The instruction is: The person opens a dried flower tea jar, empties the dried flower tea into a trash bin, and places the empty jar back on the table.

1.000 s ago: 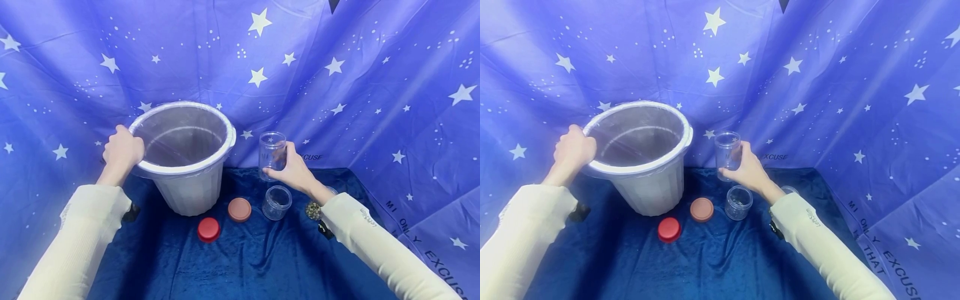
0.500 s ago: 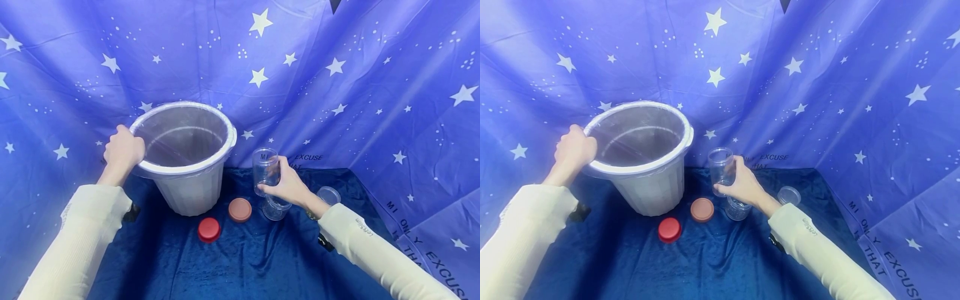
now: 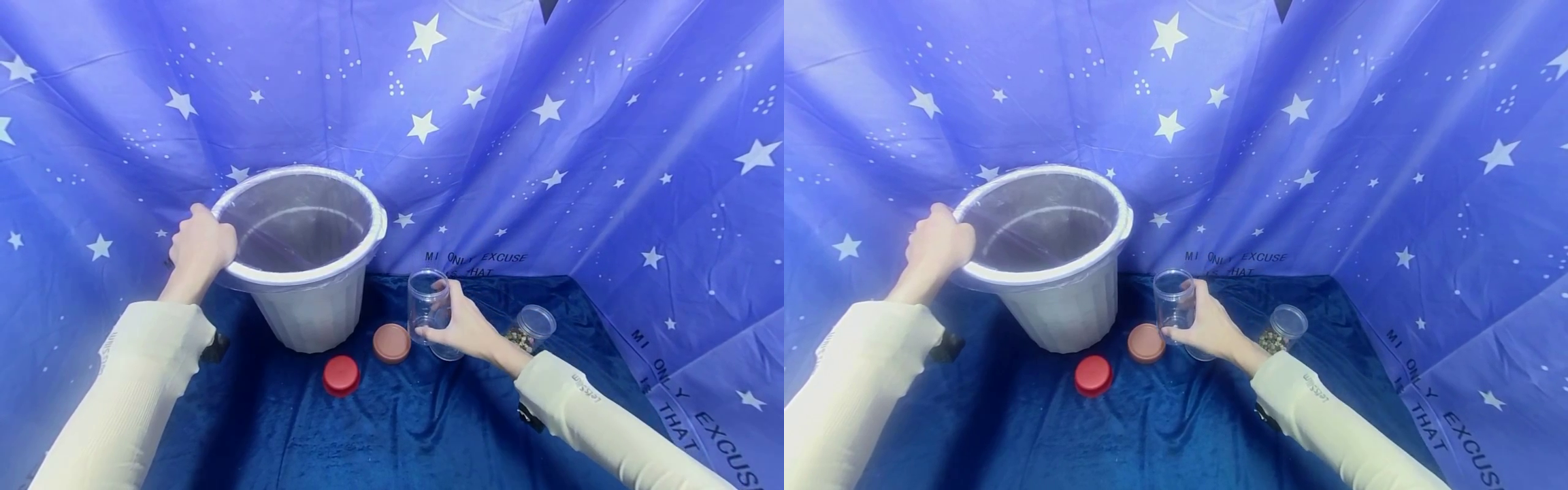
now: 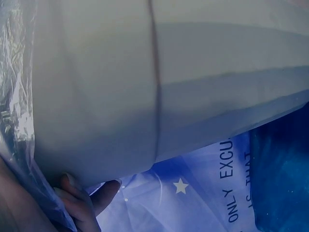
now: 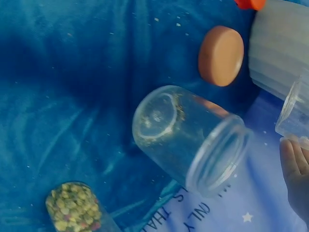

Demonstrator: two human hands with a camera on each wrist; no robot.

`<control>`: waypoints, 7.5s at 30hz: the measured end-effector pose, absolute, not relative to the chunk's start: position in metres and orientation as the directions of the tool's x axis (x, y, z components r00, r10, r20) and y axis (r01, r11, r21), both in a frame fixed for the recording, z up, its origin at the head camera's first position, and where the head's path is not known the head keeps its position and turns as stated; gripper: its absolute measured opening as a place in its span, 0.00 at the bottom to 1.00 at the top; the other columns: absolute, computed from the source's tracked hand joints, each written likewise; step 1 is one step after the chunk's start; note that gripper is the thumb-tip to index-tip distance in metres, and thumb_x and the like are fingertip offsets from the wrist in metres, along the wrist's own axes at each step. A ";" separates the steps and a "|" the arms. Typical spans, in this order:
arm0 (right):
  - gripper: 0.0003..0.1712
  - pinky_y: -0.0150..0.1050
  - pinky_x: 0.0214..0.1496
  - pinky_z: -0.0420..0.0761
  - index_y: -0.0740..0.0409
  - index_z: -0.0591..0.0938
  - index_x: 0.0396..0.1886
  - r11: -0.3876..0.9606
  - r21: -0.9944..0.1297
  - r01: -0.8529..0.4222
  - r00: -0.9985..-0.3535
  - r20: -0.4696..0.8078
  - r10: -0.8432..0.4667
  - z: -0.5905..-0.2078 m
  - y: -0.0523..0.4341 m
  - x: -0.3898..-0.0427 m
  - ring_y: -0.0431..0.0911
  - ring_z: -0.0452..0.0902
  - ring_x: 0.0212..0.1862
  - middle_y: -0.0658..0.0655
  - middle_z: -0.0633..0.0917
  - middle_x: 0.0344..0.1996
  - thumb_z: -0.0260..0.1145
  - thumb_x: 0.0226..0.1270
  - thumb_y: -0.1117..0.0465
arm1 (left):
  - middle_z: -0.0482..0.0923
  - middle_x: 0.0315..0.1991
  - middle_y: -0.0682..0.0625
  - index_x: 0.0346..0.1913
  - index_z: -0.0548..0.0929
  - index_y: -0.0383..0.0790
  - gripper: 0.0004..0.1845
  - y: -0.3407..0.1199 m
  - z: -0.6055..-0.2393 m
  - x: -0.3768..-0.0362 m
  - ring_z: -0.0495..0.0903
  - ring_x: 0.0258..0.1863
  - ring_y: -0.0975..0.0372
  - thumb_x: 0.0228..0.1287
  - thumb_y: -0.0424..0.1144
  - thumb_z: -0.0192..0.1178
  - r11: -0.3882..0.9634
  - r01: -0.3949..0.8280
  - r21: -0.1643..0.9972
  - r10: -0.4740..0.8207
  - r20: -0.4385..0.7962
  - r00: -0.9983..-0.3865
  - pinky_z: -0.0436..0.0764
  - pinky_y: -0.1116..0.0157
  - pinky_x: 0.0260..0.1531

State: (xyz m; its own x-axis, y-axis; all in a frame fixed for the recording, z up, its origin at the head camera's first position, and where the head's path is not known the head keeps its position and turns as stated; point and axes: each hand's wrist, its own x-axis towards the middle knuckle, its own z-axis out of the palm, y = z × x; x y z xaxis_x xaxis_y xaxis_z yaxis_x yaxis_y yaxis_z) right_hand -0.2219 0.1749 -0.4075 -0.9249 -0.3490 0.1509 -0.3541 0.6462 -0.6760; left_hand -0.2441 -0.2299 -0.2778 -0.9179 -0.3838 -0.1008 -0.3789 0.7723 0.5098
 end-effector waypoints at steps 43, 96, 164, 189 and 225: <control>0.47 0.49 0.54 0.80 0.59 0.66 0.62 0.698 -0.569 -0.435 -0.890 0.153 -0.430 -0.486 0.167 -0.204 0.50 0.80 0.53 0.60 0.81 0.53 0.80 0.46 0.51 | 0.64 0.62 0.20 0.70 0.51 0.22 0.33 -0.230 -0.280 -0.244 0.66 0.59 0.27 0.65 0.40 0.35 0.766 -0.385 0.515 -0.391 -0.103 -0.915 0.70 0.36 0.54; 0.46 0.49 0.51 0.82 0.64 0.71 0.58 0.766 -0.553 -0.328 -0.931 0.053 -0.360 -0.515 0.182 -0.191 0.52 0.84 0.48 0.62 0.86 0.46 0.80 0.46 0.45 | 0.64 0.62 0.20 0.71 0.49 0.23 0.34 -0.231 -0.279 -0.244 0.65 0.60 0.27 0.66 0.40 0.35 0.762 -0.395 0.513 -0.395 -0.115 -0.912 0.70 0.36 0.55; 0.25 0.41 0.40 0.81 0.59 0.84 0.43 0.873 -0.359 -0.331 -0.845 -0.299 -0.443 -0.456 0.244 -0.208 0.40 0.81 0.34 0.53 0.88 0.31 0.76 0.50 0.47 | 0.69 0.64 0.50 0.73 0.63 0.45 0.39 -0.227 -0.296 -0.249 0.67 0.66 0.57 0.62 0.50 0.65 0.318 -0.270 0.909 -0.586 -0.035 -0.810 0.58 0.58 0.72; 0.30 0.49 0.46 0.83 0.58 0.84 0.48 0.904 -0.225 -0.364 -0.850 -0.316 -0.421 -0.413 0.265 -0.232 0.49 0.85 0.43 0.55 0.88 0.39 0.73 0.54 0.41 | 0.61 0.75 0.40 0.74 0.61 0.39 0.38 -0.241 -0.278 -0.238 0.56 0.75 0.44 0.72 0.62 0.34 0.533 -0.104 0.840 -0.440 0.171 -0.882 0.41 0.46 0.73; 0.61 0.74 0.60 0.65 0.62 0.59 0.74 0.948 -0.215 -0.237 -0.958 -0.111 -0.264 -0.403 0.323 -0.249 0.75 0.62 0.65 0.76 0.69 0.66 0.73 0.49 0.35 | 0.71 0.66 0.37 0.65 0.74 0.39 0.36 -0.084 -0.310 -0.193 0.70 0.67 0.47 0.59 0.59 0.58 0.778 0.625 -0.062 0.505 0.654 -0.564 0.57 0.39 0.69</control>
State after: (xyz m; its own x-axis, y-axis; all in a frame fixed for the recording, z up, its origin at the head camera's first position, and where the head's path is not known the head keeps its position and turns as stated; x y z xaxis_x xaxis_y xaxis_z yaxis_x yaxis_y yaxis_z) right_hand -0.2487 0.3226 -0.4025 -0.9581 -0.2642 -0.1107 -0.2365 0.9476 -0.2146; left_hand -0.1934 -0.0840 -0.3103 -0.5635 0.5049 0.6538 0.6250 0.7781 -0.0622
